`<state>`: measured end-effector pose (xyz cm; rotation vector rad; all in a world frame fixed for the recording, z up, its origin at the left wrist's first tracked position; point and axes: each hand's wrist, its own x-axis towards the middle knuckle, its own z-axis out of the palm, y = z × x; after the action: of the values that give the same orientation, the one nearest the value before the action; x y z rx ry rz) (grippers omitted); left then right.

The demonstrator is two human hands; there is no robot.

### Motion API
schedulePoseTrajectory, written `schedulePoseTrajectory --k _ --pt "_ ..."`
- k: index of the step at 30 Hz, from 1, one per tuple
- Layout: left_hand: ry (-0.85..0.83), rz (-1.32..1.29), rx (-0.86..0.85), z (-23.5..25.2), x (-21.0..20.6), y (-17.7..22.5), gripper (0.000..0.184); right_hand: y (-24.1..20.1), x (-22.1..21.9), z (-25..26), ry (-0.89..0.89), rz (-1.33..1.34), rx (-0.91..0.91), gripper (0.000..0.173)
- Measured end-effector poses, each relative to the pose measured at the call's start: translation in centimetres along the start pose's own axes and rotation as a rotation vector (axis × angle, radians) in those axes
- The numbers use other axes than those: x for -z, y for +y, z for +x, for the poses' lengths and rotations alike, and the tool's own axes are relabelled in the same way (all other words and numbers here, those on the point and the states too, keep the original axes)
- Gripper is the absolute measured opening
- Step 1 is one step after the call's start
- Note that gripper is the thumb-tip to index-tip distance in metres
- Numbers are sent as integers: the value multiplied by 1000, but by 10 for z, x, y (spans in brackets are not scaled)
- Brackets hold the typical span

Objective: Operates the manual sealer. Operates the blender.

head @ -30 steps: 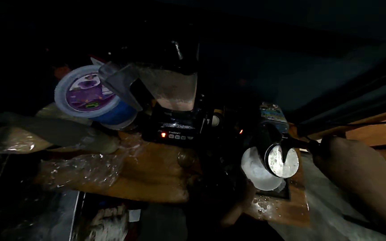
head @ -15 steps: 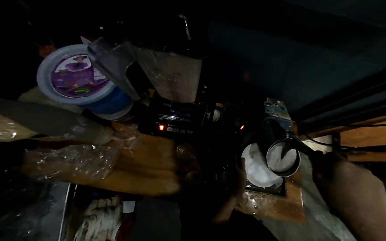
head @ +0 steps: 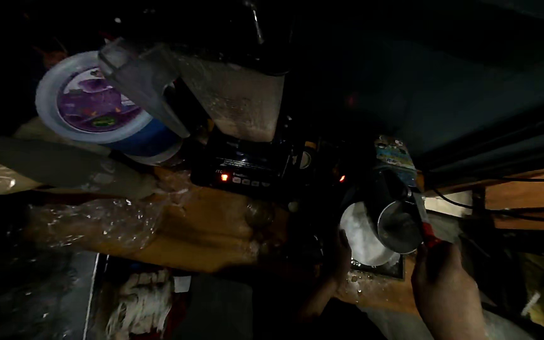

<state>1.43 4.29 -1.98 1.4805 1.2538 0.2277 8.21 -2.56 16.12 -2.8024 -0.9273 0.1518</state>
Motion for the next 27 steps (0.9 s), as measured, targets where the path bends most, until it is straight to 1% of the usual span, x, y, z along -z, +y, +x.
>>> schedulePoseTrajectory --k 2,4,5,6,8,10,13,14,16,17,18,19,20,21,22,23,24,25,26,27 --pt "81 -7 -31 13 -1 -1 37 2 -5 -1 13 27 -5 34" --pt "201 -109 -84 18 4 4 33 2 -7 -1 17 59 -22 35" --pt "195 -175 -87 13 9 8 34 3 -8 -1 19 79 -34 35" --pt "166 -196 -79 5 14 13 35 4 -10 -2 30 92 -37 35" --pt "91 -77 -35 -10 15 15 38 5 -15 -2 38 114 -47 34" --pt "29 -32 26 -11 11 18 38 5 -17 -1 24 132 -62 35" --pt "-92 -24 191 -5 47 68 37 7 -22 -2 16 149 -67 37" --pt "-66 -64 158 -2 49 68 37 8 -23 -3 13 156 -67 36" --pt "84 -100 4 8 23 22 37 10 -25 -2 5 177 -72 35" --pt "130 -94 -7 7 11 7 37 10 -25 -1 0 189 -75 35" --pt "123 -86 39 0 8 7 39 10 -24 -1 -5 200 -76 35" --pt "48 -76 140 -10 16 24 39 11 -23 1 -18 209 -82 36" --pt "-51 -100 260 -20 33 53 39 11 -21 2 -40 212 -88 38" --pt "-129 -99 310 -28 46 73 40 11 -18 3 -71 204 -93 39" --pt "-101 -69 237 -33 50 75 41 10 -15 6 -116 190 -98 40" --pt "17 -17 63 -35 43 62 43 8 -10 8 -163 163 -96 40" --pt "102 22 -51 -36 43 60 45 6 -3 11 -212 129 -96 41" --pt "-82 -45 149 -39 70 96 46 3 4 14 -270 102 -109 42" --pt "-110 -155 268 -39 82 114 44 1 10 18 -314 78 -118 43" --pt "-80 -227 297 -43 84 121 42 0 16 21 -345 57 -120 43"
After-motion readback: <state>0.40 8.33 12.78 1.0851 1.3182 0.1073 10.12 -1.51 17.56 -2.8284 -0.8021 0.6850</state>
